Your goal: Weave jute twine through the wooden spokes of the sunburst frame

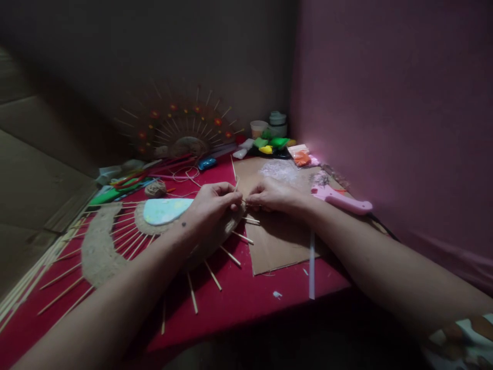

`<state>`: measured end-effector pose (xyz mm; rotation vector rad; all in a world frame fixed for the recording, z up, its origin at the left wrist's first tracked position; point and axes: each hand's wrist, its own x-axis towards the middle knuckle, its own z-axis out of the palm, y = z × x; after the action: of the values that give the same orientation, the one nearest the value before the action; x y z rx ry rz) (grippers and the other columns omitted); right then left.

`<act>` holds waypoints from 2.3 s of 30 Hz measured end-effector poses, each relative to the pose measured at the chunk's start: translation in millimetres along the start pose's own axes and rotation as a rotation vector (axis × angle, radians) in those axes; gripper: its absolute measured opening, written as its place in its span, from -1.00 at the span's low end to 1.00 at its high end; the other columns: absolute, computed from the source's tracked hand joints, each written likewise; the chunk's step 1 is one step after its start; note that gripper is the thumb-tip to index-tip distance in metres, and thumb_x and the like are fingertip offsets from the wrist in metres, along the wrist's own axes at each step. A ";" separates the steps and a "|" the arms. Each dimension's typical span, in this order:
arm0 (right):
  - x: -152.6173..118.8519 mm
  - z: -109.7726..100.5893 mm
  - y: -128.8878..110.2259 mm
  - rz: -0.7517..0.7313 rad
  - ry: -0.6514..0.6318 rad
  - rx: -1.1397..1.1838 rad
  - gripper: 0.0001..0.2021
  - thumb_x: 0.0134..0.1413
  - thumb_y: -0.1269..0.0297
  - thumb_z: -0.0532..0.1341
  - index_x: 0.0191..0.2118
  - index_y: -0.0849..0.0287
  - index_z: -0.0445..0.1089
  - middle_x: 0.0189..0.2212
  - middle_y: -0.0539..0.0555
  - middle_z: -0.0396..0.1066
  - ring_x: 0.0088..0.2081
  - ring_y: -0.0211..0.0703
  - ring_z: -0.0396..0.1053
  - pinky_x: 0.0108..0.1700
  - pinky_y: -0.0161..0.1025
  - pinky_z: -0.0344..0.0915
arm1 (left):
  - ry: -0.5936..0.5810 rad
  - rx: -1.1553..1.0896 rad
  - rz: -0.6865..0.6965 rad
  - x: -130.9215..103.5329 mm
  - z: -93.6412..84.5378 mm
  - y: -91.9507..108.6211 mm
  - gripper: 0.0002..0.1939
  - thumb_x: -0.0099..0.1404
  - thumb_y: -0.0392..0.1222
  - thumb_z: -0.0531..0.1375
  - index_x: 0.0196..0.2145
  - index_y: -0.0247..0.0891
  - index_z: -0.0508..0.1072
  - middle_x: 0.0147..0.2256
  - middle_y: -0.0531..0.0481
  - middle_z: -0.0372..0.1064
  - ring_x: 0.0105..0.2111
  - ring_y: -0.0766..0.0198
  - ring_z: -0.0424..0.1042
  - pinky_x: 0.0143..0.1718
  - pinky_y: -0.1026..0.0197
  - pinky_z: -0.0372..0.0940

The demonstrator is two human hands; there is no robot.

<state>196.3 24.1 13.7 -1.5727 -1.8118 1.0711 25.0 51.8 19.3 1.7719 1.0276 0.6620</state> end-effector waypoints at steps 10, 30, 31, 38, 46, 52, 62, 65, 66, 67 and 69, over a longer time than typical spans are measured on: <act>3.7 4.3 1.4 0.066 -0.004 0.058 -0.82 -0.04 0.39 0.20 -0.60 0.23 0.34 -0.73 -0.08 0.18 -0.71 -0.41 0.07 -0.66 -0.35 -0.05 | -0.249 0.104 0.003 -4.1 -3.8 2.7 -0.84 0.03 -0.16 0.26 -0.50 -0.33 0.44 -0.55 0.06 0.34 -0.53 0.38 0.31 -0.47 0.30 0.19; -2.8 -2.3 -0.3 0.034 -0.043 0.084 -0.86 -0.08 0.36 0.21 -0.58 0.27 0.35 -0.74 -0.09 0.17 -0.68 -0.42 0.06 -0.64 -0.36 -0.08 | -0.569 0.174 0.301 -22.5 -19.9 19.9 -0.92 0.20 -0.23 0.24 -0.38 -0.28 0.51 -0.37 0.02 0.45 -0.30 0.31 0.42 -0.21 0.29 0.31; -2.9 -2.5 0.1 0.031 -0.051 0.085 -0.85 -0.08 0.35 0.21 -0.59 0.26 0.34 -0.74 -0.09 0.17 -0.68 -0.42 0.06 -0.65 -0.36 -0.08 | -0.570 0.236 0.341 -25.4 -15.2 19.2 -0.91 0.22 -0.23 0.22 -0.36 -0.28 0.52 -0.34 0.00 0.46 -0.29 0.31 0.43 -0.20 0.28 0.31; 0.9 -1.2 2.9 0.012 -0.043 -0.002 -0.85 -0.13 0.35 0.21 -0.61 0.25 0.33 -0.74 -0.09 0.17 -0.68 -0.42 0.06 -0.65 -0.37 -0.08 | -0.387 0.434 0.626 -40.3 18.4 2.1 -0.82 0.31 -0.32 0.11 -0.21 -0.25 0.50 -0.26 0.00 0.49 -0.23 0.34 0.44 -0.16 0.29 0.32; 5.6 -0.5 7.9 -0.001 -0.022 -0.033 -0.89 -0.17 0.34 0.21 -0.59 0.25 0.36 -0.74 -0.07 0.18 -0.67 -0.39 0.10 -0.66 -0.35 -0.06 | -0.347 0.707 0.659 -56.0 37.4 -1.8 -0.72 0.38 -0.23 -0.01 -0.28 -0.36 0.47 -0.28 -0.12 0.39 -0.33 0.28 0.37 -0.28 0.18 0.33; 4.2 -0.9 5.8 0.019 -0.035 -0.045 -0.89 -0.13 0.36 0.20 -0.57 0.26 0.38 -0.73 -0.07 0.21 -0.67 -0.39 0.11 -0.64 -0.36 -0.04 | -0.298 0.564 0.472 -52.6 23.8 10.7 -0.78 0.31 -0.25 0.08 -0.42 -0.31 0.48 -0.33 -0.02 0.37 -0.34 0.33 0.36 -0.27 0.26 0.29; 1.8 -1.0 3.7 -0.003 -0.060 -0.018 -0.87 -0.13 0.40 0.18 -0.61 0.25 0.31 -0.72 -0.07 0.17 -0.67 -0.41 0.09 -0.66 -0.36 -0.06 | -0.371 0.547 0.306 -40.9 3.7 18.0 -0.79 0.30 -0.21 0.10 -0.34 -0.27 0.54 -0.41 0.06 0.46 -0.42 0.38 0.41 -0.37 0.34 0.26; 1.0 -1.4 3.2 -0.003 -0.064 -0.026 -0.88 -0.13 0.40 0.17 -0.60 0.25 0.32 -0.71 -0.07 0.18 -0.67 -0.41 0.09 -0.65 -0.36 -0.04 | -0.353 0.530 0.318 -40.0 1.4 15.8 -0.79 0.31 -0.18 0.10 -0.34 -0.27 0.52 -0.41 0.05 0.46 -0.41 0.37 0.41 -0.36 0.33 0.27; 0.8 -1.8 3.1 -0.008 -0.064 -0.033 -0.88 -0.13 0.39 0.17 -0.59 0.25 0.33 -0.71 -0.06 0.19 -0.66 -0.40 0.10 -0.65 -0.35 -0.04 | -0.345 0.524 0.323 -39.8 0.5 15.5 -0.79 0.31 -0.18 0.11 -0.34 -0.27 0.51 -0.40 0.04 0.46 -0.40 0.36 0.41 -0.36 0.32 0.27; 0.6 -2.2 3.0 -0.013 -0.062 -0.043 -0.89 -0.13 0.38 0.18 -0.58 0.26 0.35 -0.70 -0.06 0.19 -0.65 -0.40 0.10 -0.64 -0.35 -0.03 | -0.339 0.511 0.330 -39.7 -0.1 15.3 -0.80 0.31 -0.17 0.11 -0.34 -0.28 0.50 -0.40 0.03 0.46 -0.39 0.35 0.41 -0.35 0.32 0.28; 0.5 -3.2 3.1 -0.019 -0.061 -0.059 -0.89 -0.13 0.37 0.18 -0.56 0.26 0.37 -0.69 -0.06 0.20 -0.64 -0.40 0.10 -0.63 -0.35 -0.03 | -0.341 0.457 0.350 -40.0 -0.1 15.6 -0.80 0.32 -0.15 0.11 -0.32 -0.27 0.50 -0.35 0.01 0.46 -0.34 0.33 0.42 -0.31 0.30 0.31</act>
<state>200.5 25.4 12.9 -1.5691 -1.9115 1.0771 10.4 14.1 33.8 2.3990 0.6708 0.3217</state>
